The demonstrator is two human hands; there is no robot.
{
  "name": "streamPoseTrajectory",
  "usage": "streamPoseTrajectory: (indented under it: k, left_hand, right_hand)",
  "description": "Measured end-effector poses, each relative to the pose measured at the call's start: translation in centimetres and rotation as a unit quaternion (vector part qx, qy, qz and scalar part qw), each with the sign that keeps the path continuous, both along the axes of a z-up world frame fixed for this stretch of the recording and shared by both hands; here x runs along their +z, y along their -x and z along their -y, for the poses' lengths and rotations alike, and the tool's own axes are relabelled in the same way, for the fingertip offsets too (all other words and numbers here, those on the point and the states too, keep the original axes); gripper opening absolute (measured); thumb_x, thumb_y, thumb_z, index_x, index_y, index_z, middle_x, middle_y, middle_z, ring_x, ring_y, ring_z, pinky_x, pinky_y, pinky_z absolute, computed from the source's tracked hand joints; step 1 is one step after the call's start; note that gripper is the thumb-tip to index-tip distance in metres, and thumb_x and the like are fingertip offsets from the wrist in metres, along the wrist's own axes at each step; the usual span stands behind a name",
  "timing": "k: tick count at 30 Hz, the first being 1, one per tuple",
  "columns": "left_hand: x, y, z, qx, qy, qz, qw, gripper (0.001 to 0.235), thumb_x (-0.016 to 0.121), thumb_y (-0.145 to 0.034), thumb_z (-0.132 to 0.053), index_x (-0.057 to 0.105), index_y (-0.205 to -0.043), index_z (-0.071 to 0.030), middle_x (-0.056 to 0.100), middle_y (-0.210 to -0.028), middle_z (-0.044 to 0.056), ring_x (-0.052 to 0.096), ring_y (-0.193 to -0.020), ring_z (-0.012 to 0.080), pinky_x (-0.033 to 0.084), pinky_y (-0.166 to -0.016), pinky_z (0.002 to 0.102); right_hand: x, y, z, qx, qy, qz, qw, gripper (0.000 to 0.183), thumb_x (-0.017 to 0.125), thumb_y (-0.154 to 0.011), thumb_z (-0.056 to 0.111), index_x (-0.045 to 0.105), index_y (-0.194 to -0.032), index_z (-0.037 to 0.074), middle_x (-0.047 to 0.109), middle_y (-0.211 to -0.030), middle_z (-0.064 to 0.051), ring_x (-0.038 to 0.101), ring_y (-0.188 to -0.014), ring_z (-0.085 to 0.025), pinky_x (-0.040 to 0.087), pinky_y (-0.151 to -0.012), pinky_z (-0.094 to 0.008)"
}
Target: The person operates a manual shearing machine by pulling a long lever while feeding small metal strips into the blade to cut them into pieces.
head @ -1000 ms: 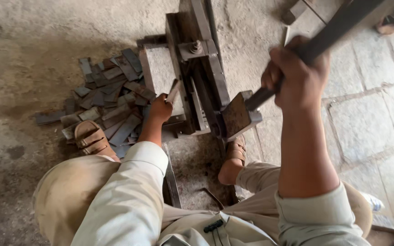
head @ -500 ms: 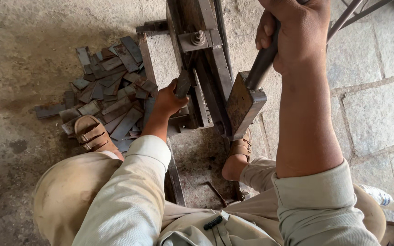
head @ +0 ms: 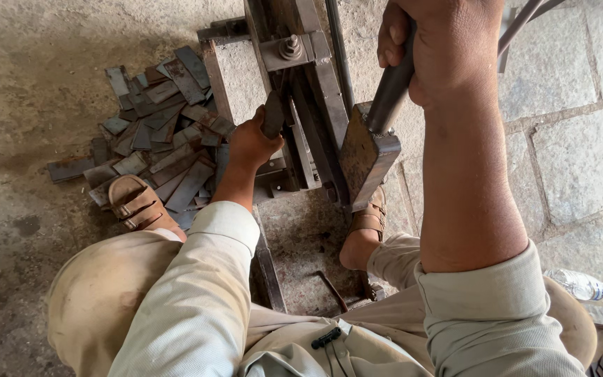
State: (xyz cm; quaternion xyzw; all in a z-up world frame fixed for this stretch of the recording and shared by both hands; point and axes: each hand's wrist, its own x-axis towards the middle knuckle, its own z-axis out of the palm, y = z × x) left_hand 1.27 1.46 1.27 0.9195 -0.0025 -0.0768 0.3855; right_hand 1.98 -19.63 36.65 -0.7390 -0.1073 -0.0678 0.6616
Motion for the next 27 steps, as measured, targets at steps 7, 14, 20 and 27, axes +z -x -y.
streamPoseTrajectory:
  k: [7, 14, 20, 27]
  left_hand:
    - [0.5, 0.4, 0.0, -0.002, -0.005, 0.023, 1.000, 0.092, 0.082, -0.072, -0.033, 0.047, -0.152, -0.004, 0.076, -0.098, 0.022, 0.076, -0.087, 0.0342, 0.061, -0.079, 0.045]
    - [1.3, 0.1, 0.3, 0.004, 0.004, -0.023, 1.000, 0.094, 0.081, -0.072, -0.032, 0.044, -0.154, -0.005, 0.076, -0.099, 0.020, 0.076, -0.086, 0.0334, 0.062, -0.078, 0.045]
    - [0.7, 0.4, 0.5, 0.013, 0.005, 0.012, 1.000, 0.093, 0.082, -0.072, -0.033, 0.046, -0.153, -0.005, 0.076, -0.099, 0.021, 0.075, -0.088, 0.0346, 0.061, -0.079, 0.046]
    - [1.3, 0.4, 1.0, 0.010, -0.018, -0.039, 0.999, 0.094, 0.080, -0.076, -0.032, 0.039, -0.157, -0.008, 0.075, -0.099, 0.020, 0.075, -0.089, 0.0338, 0.061, -0.078, 0.046]
  right_hand:
    - [-0.6, -0.4, 0.4, 0.023, -0.019, 0.007, 1.000, 0.021, 0.061, -0.110, 0.005, 0.061, -0.089, 0.004, 0.058, -0.069, -0.008, 0.060, -0.051, -0.017, 0.053, -0.052, -0.031]
    - [-0.8, -0.3, 0.7, 0.016, -0.003, 0.008, 1.000, 0.022, 0.060, -0.109, 0.005, 0.061, -0.088, 0.004, 0.058, -0.068, -0.008, 0.060, -0.054, -0.018, 0.054, -0.052, -0.031]
    - [-1.0, -0.3, 0.8, 0.020, -0.014, 0.013, 1.000, 0.021, 0.059, -0.110, 0.004, 0.060, -0.089, 0.005, 0.057, -0.069, -0.008, 0.061, -0.053, -0.018, 0.054, -0.053, -0.032]
    - [-0.6, -0.1, 0.5, 0.020, 0.014, 0.024, 0.999, 0.020, 0.055, -0.108, 0.002, 0.060, -0.088, 0.005, 0.058, -0.069, -0.007, 0.061, -0.053, -0.017, 0.055, -0.053, -0.030]
